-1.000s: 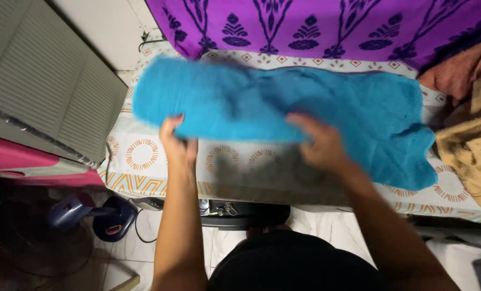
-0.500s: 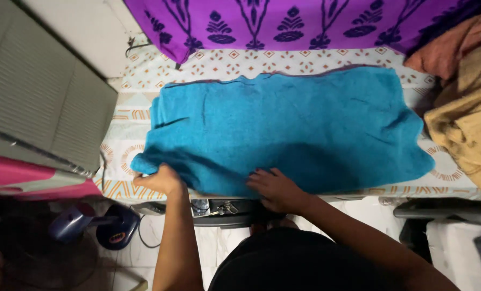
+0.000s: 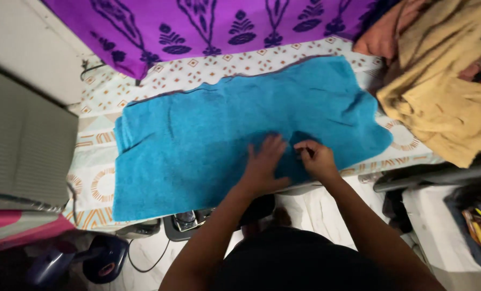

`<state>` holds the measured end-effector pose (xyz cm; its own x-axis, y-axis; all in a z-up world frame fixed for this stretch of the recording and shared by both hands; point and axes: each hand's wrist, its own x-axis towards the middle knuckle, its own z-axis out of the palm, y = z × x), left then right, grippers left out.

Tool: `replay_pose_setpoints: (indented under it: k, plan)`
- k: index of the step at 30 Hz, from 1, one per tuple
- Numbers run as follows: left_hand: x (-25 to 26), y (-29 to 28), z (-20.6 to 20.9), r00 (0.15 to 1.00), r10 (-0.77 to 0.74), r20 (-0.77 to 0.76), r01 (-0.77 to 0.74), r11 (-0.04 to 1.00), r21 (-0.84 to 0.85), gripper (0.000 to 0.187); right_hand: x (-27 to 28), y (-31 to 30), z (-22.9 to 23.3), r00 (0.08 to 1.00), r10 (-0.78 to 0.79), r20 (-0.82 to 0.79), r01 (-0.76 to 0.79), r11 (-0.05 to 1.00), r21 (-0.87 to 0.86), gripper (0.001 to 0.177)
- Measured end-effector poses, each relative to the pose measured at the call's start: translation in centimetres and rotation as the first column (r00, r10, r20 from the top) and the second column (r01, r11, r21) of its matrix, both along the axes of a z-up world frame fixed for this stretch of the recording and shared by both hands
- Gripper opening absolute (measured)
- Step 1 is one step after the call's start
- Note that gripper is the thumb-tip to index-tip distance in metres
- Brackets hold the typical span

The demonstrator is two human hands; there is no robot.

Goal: Folding various towels and a striped garment on a table.

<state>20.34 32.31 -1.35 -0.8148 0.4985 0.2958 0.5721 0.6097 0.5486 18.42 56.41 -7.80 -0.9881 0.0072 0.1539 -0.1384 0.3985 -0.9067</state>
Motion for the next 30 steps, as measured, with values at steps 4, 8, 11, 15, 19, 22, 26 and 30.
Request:
replay_pose_setpoints:
  k: [4,8,11,15,19,22,26,30]
  plan:
    - [0.0,5.1,-2.2,0.989,-0.139,0.059,0.142,0.988,-0.065,0.117,0.6,2.6,0.5,1.000,-0.020,-0.014,0.020,1.000,0.001,0.021]
    - [0.1,9.4,-3.1,0.988,-0.153,0.007,0.148,0.943,-0.297,0.114,0.9,6.5,-0.5,0.997,-0.056,0.054,0.065,0.979,-0.195,0.024]
    - [-0.3,12.8,-5.0,0.969,-0.128,-0.211,0.044,0.931,-0.362,0.090,1.0,9.2,-1.3,0.997,-0.078,0.026,0.082,0.952,-0.296,0.022]
    - [-0.7,16.7,-4.2,0.844,-0.026,-0.536,-0.127,0.961,-0.247,0.057,2.1,10.3,1.7,0.970,-0.194,0.150,0.228,0.938,-0.261,0.020]
    - [-3.5,19.9,-6.9,0.838,0.110,-0.535,-0.299,0.912,-0.282,0.043,2.3,13.2,-1.6,0.918,-0.396,0.030,0.397,0.917,-0.032,0.019]
    - [-7.0,18.4,-5.8,0.990,0.091,-0.110,-0.130,0.896,-0.425,0.030,1.4,16.2,-4.6,0.829,-0.473,-0.298,0.485,0.874,-0.034,0.040]
    - [-12.5,13.8,-4.4,0.846,0.249,0.471,-0.322,0.943,0.079,0.070,0.1,14.7,2.2,0.913,-0.186,0.363,0.393,0.636,-0.664,0.044]
    - [-12.0,9.1,2.7,0.506,0.098,0.857,-0.614,0.738,0.279,0.108,-3.4,11.6,5.5,0.887,0.243,0.393,0.122,0.697,-0.707,0.058]
